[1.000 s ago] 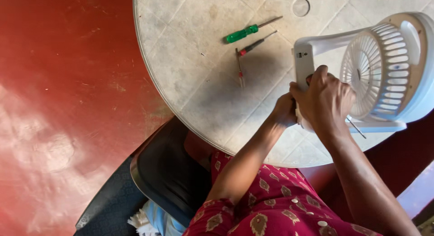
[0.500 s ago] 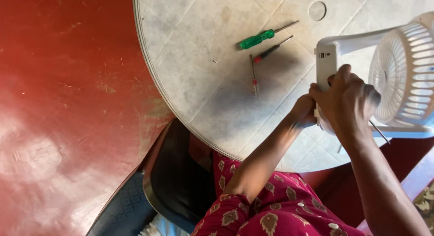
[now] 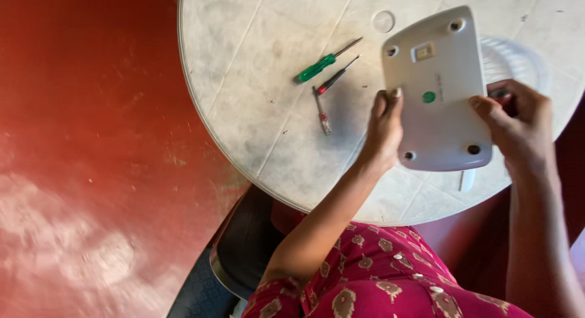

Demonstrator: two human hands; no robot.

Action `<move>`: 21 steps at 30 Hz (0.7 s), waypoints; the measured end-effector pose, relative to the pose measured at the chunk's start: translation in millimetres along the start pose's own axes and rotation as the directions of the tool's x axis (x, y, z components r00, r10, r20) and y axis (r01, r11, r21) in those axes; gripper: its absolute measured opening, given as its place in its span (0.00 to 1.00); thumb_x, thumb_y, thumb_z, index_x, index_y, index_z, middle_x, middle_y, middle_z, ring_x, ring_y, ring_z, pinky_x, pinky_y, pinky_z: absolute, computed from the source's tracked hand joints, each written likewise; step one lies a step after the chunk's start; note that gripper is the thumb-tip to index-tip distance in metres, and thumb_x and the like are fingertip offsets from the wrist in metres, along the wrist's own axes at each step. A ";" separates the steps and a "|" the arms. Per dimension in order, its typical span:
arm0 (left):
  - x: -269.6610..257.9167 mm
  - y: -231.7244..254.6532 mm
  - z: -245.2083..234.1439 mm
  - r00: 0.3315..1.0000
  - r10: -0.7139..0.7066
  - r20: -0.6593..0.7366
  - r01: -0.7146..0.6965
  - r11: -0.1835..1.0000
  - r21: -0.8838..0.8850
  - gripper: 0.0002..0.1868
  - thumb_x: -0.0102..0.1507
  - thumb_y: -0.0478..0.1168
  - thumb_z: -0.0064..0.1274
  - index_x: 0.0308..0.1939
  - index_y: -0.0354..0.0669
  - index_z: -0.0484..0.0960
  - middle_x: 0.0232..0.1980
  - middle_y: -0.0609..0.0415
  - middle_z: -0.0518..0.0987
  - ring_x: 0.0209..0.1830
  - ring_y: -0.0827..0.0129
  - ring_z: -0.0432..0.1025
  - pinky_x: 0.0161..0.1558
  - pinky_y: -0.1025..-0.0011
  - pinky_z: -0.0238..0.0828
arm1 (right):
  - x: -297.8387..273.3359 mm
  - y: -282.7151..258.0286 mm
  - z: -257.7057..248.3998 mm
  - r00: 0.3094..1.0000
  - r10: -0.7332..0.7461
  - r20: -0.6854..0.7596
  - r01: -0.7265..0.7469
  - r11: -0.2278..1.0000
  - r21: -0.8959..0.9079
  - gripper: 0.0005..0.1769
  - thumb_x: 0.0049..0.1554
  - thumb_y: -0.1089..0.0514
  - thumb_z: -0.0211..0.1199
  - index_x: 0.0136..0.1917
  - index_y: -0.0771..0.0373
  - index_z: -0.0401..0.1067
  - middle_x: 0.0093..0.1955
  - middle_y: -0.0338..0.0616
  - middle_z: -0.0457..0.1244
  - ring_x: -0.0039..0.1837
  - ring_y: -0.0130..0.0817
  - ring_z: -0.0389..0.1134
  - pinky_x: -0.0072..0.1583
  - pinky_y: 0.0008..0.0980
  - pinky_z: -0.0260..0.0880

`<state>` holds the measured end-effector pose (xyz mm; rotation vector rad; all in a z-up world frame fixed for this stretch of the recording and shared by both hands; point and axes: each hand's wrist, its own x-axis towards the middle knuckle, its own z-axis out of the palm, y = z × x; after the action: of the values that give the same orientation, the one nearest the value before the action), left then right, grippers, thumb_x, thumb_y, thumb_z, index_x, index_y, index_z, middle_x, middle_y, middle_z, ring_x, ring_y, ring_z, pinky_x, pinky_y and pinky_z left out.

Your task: The person assembles a small white portable fan on a round table. They use a screwdriver to tighten screws on the base and attach a handle to the top of the fan casing. The person flips the fan over to access different screw holes and secures the components.

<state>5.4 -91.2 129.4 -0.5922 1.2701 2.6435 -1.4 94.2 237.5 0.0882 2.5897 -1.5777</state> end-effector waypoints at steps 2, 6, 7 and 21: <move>-30.3 29.6 -4.3 0.992 0.110 0.059 -0.116 0.986 0.120 0.15 0.79 0.47 0.41 0.49 0.37 0.68 0.46 0.51 0.68 0.43 0.73 0.64 0.45 0.70 0.68 | -4.4 16.2 2.9 0.999 0.040 0.014 -0.041 0.992 0.123 0.11 0.62 0.61 0.64 0.51 0.75 0.74 0.38 0.46 0.66 0.37 0.24 0.65 0.39 0.24 0.66; -89.5 74.9 -4.2 0.997 -0.053 0.056 0.042 0.985 0.169 0.14 0.71 0.45 0.39 0.59 0.46 0.65 0.53 0.50 0.72 0.53 0.68 0.73 0.51 0.61 0.81 | -7.3 42.4 8.3 0.985 0.111 0.132 -0.143 0.953 0.268 0.17 0.58 0.58 0.63 0.56 0.74 0.73 0.36 0.42 0.66 0.34 0.25 0.66 0.36 0.23 0.68; -103.5 77.8 -2.6 0.996 -0.078 0.047 0.070 0.986 0.151 0.15 0.71 0.43 0.40 0.59 0.43 0.64 0.54 0.48 0.72 0.55 0.64 0.73 0.53 0.57 0.81 | -5.9 51.3 7.4 0.975 0.087 0.204 -0.146 0.944 0.297 0.18 0.59 0.58 0.64 0.57 0.75 0.73 0.37 0.38 0.63 0.37 0.22 0.63 0.37 0.22 0.64; -141.9 15.9 1.8 0.964 -0.135 -0.227 0.125 0.990 -0.059 0.18 0.69 0.34 0.45 0.63 0.41 0.65 0.59 0.48 0.68 0.59 0.63 0.69 0.61 0.52 0.78 | 96.7 88.4 34.2 0.653 -0.216 0.726 0.221 0.971 0.091 0.34 0.53 0.39 0.67 0.61 0.68 0.78 0.42 0.49 0.71 0.44 0.40 0.72 0.50 0.35 0.71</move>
<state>129.4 -94.9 200.2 -0.9796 1.1851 2.5581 -86.0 103.7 132.2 -0.7420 1.9874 -1.2778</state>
